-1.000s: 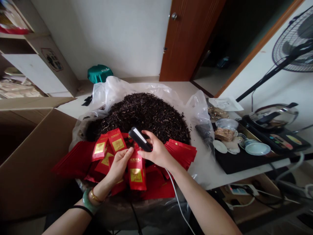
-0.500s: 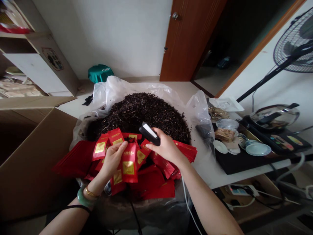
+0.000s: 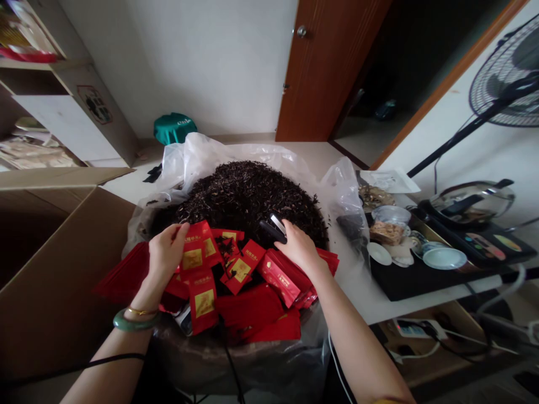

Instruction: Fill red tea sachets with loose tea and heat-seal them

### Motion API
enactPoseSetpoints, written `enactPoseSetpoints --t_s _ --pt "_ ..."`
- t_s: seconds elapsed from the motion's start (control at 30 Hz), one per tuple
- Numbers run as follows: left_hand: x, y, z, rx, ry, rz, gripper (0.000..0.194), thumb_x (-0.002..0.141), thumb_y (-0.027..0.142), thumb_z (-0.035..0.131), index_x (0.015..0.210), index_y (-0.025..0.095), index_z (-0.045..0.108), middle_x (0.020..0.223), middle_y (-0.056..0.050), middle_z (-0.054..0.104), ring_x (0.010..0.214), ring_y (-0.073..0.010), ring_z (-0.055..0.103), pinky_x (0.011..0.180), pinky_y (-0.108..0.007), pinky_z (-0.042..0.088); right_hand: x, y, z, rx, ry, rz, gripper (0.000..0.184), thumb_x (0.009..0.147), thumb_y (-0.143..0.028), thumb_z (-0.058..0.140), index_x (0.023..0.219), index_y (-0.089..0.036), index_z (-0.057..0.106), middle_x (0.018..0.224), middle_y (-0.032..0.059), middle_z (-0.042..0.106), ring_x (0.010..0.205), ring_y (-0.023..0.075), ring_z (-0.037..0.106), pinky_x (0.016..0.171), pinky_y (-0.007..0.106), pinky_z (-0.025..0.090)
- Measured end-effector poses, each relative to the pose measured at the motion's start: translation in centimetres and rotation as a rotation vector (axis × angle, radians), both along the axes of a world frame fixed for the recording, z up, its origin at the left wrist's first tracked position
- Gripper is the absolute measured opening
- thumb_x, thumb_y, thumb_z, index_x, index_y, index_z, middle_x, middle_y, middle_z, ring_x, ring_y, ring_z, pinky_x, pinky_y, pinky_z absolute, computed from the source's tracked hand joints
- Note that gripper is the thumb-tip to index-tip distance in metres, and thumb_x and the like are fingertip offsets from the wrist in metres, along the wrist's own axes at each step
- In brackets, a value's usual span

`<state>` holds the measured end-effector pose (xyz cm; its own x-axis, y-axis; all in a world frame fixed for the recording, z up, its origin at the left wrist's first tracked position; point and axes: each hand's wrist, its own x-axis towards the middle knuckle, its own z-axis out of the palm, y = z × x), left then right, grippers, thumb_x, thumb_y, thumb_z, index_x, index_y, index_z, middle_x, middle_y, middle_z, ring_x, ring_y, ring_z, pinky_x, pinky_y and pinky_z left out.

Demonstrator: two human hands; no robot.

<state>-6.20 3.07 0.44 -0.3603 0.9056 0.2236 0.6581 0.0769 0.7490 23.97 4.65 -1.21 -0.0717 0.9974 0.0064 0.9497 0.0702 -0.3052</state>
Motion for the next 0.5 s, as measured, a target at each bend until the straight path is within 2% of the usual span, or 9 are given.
enactPoseSetpoints --t_s 0.1,0.2,0.27,0.33,0.43,0.5 --pt "0.1 0.1 -0.3 -0.090 0.181 -0.041 0.032 0.084 0.041 0.049 0.083 0.017 0.070 0.069 -0.004 0.068 0.064 -0.0174 0.059 0.057 -0.024 0.036 0.2 0.1 -0.5 -0.035 -0.050 0.005 0.061 0.077 -0.026 0.067 0.133 -0.015 0.045 0.122 0.0159 0.063 0.108 0.0285 0.063 0.088 0.035 0.047" --pt "0.2 0.2 -0.6 -0.131 0.269 -0.046 0.031 0.085 0.041 0.049 0.084 0.019 0.070 0.074 -0.007 0.070 0.069 -0.0211 0.062 0.060 -0.026 0.038 0.3 0.4 -0.9 -0.085 -0.076 -0.004 0.061 0.077 -0.028 0.067 0.132 -0.014 0.045 0.117 0.0158 0.064 0.104 0.0277 0.064 0.085 0.034 0.047" --pt "0.3 0.2 -0.8 -0.098 0.251 -0.060 0.030 0.085 0.041 0.050 0.090 0.019 0.069 0.077 -0.007 0.070 0.072 -0.0225 0.063 0.063 -0.027 0.041 0.3 0.5 -1.1 -0.109 -0.078 -0.003 0.060 0.079 -0.027 0.065 0.133 -0.013 0.044 0.116 0.0162 0.064 0.102 0.0265 0.064 0.083 0.032 0.047" --pt "0.3 0.3 -1.2 -0.029 0.191 -0.067 0.031 0.083 0.039 0.053 0.103 0.019 0.066 0.081 -0.007 0.070 0.075 -0.0229 0.063 0.067 -0.029 0.043 0.1 0.6 -1.2 -0.123 -0.079 0.001 0.059 0.080 -0.025 0.063 0.134 -0.013 0.043 0.116 0.0160 0.064 0.099 0.0248 0.065 0.082 0.031 0.047" --pt "0.2 0.4 -1.8 0.053 0.088 -0.051 0.042 0.083 0.034 0.051 0.122 0.017 0.054 0.081 -0.006 0.068 0.073 -0.0219 0.062 0.071 -0.032 0.047 -0.1 0.6 -1.2 -0.123 -0.090 0.000 0.059 0.079 -0.023 0.062 0.134 -0.014 0.042 0.115 0.0149 0.065 0.099 0.0235 0.065 0.080 0.030 0.047" --pt "0.1 0.7 -2.2 0.090 0.052 -0.034 0.046 0.085 0.029 0.048 0.128 0.015 0.048 0.083 -0.006 0.067 0.076 -0.0223 0.062 0.074 -0.035 0.048 -0.2 0.6 -1.1 -0.121 -0.099 -0.004 0.058 0.079 -0.022 0.062 0.133 -0.014 0.043 0.114 0.0144 0.065 0.101 0.0236 0.064 0.080 0.030 0.046"
